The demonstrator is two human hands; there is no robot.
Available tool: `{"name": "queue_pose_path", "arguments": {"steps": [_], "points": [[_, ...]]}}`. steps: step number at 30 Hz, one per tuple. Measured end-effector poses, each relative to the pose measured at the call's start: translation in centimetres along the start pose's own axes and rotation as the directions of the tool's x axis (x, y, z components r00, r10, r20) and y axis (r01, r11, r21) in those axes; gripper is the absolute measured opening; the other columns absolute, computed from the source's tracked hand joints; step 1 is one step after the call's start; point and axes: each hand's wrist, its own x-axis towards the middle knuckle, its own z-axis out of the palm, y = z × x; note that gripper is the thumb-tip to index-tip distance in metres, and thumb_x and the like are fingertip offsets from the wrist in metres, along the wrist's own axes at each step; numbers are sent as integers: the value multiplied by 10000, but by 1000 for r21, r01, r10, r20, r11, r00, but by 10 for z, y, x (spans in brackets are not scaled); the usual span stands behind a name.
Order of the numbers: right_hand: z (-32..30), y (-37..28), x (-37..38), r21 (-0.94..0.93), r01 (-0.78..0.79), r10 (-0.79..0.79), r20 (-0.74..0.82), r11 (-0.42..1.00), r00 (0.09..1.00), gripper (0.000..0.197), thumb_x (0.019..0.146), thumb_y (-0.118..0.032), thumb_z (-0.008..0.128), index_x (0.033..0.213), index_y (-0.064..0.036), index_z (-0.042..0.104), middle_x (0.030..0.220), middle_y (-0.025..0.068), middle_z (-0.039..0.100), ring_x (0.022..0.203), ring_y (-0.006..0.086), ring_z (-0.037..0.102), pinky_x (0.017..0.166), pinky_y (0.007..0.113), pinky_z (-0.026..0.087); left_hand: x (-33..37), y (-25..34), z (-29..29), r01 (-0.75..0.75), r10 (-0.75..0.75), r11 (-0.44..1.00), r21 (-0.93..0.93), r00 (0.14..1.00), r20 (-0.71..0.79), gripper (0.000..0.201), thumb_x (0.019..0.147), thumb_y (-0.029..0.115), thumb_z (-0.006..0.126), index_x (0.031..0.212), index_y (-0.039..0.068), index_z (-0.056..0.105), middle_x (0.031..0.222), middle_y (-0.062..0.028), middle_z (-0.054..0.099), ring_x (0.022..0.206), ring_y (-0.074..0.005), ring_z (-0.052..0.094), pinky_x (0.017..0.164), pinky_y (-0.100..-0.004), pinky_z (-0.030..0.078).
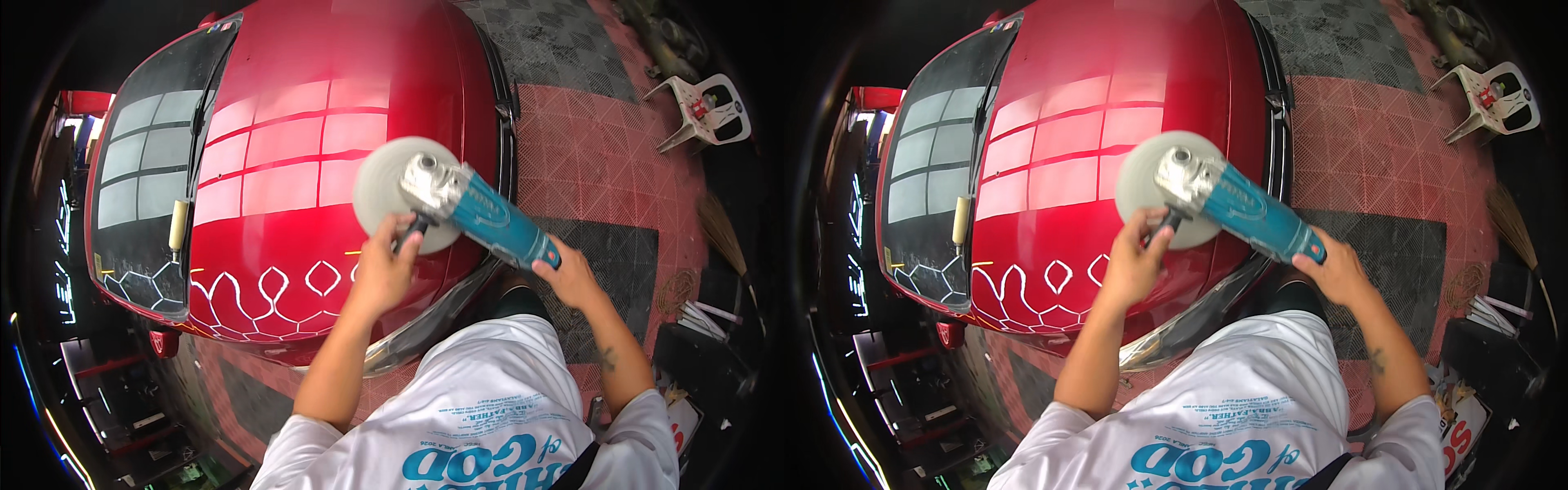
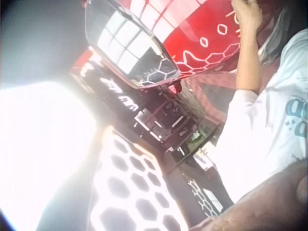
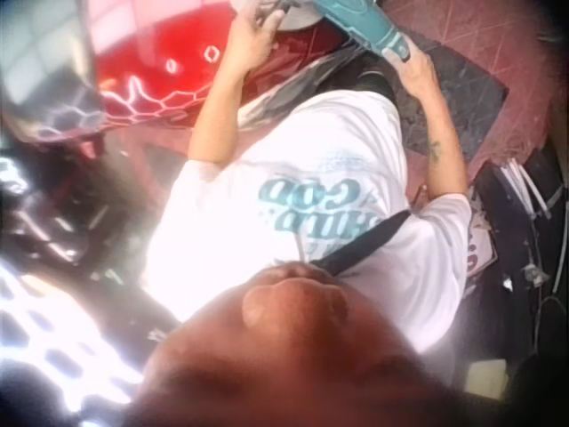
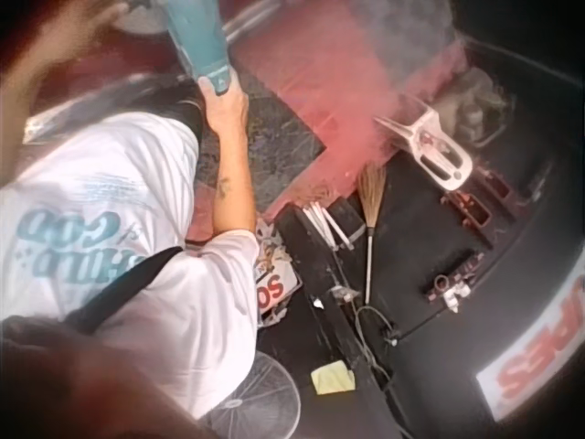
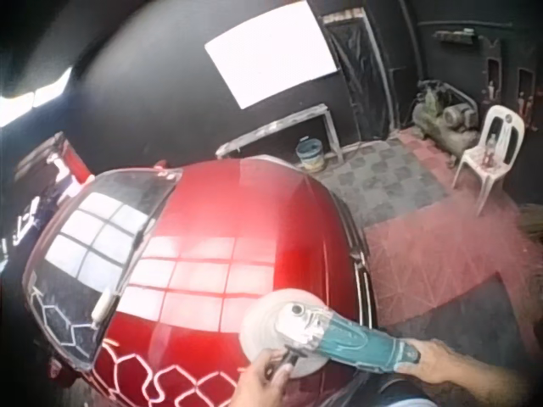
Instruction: The person applies a white compound to the hood of a red car and then uses a teal electric polisher with a white pad to buff the surface. The person moves the polisher in circular and sweeping motions across the hood, covering multiple areas.
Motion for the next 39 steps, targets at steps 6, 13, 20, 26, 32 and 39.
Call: {"name": "queue_pose_path", "arguments": {"steps": [6, 13, 20, 26, 32, 39], "points": [[-38, -22, 78, 62, 22, -26, 63, 998, 998, 587, 1085, -542, 734, 1398, -47, 737, 1180, 240, 819, 1150, 452, 783, 1027, 505, 587, 88, 59, -24, 55, -54, 998, 29, 998, -13, 362, 1176, 220, 694, 1512, 96, 634, 1104, -96, 821, 604, -105, 590, 528, -256, 463], [-22, 6, 28, 105, 35, -44, 85, 994, 995, 635, 1015, -573, 805, 1349, -37, 736, 1158, 260, 824, 1165, 490, 788, 1006, 539, 602, 23, 29, 3, 96, -95, 995, 21, 995, -24, 367, 1169, 165, 696, 1513, 63, 615, 1072, -130, 808, 629, -77, 579, 546, -250, 492], [17, 19, -29, 25, -28, 22, 207, 999, 978, 773, 968, -634, 836, 1454, -47, 704, 1125, 257, 834, 1124, 498, 801, 999, 558, 619, -71, -12, 20, 139, -143, 990, -36, 983, -112, 365, 1173, 144, 692, 1524, 77, 622, 1090, -117, 812, 639, -47, 568, 555, -242, 461], [71, 31, -101, -26, 35, -28, 237, 999, 971, 851, 926, -694, 838, 1504, -89, 684, 1165, 269, 833, 1124, 518, 792, 1030, 576, 621, -168, -62, 24, 181, -208, 969, -166, 964, -164, 368, 1152, 129, 722, 1496, 25, 644, 1039, -65, 767, 686, -64, 572, 578, -269, 456], [105, 35, -119, -32, 98, -83, 314, 995, 946, 954, 887, -759, 835, 1574, -127, 637, 1186, 266, 836, 1156, 524, 783, 1066, 600, 610, -226, -120, 19, 106, -144, 981, -165, 960, -240, 375, 1149, 111, 723, 1489, -18, 633, 1124, -82, 781, 743, -58, 601, 625, -243, 481], [106, 111, -82, 164, 73, -91, 103, 984, 991, 818, 902, -666, 868, 1432, -58, 726, 1153, 281, 829, 1155, 521, 787, 1027, 561, 618, -146, -46, 59, 61, -35, 978, 199, 990, -135, 386, 1125, 150, 740, 1464, -23, 674, 1178, -247, 816, 940, -300, 807, 895, -396, 617]]}}
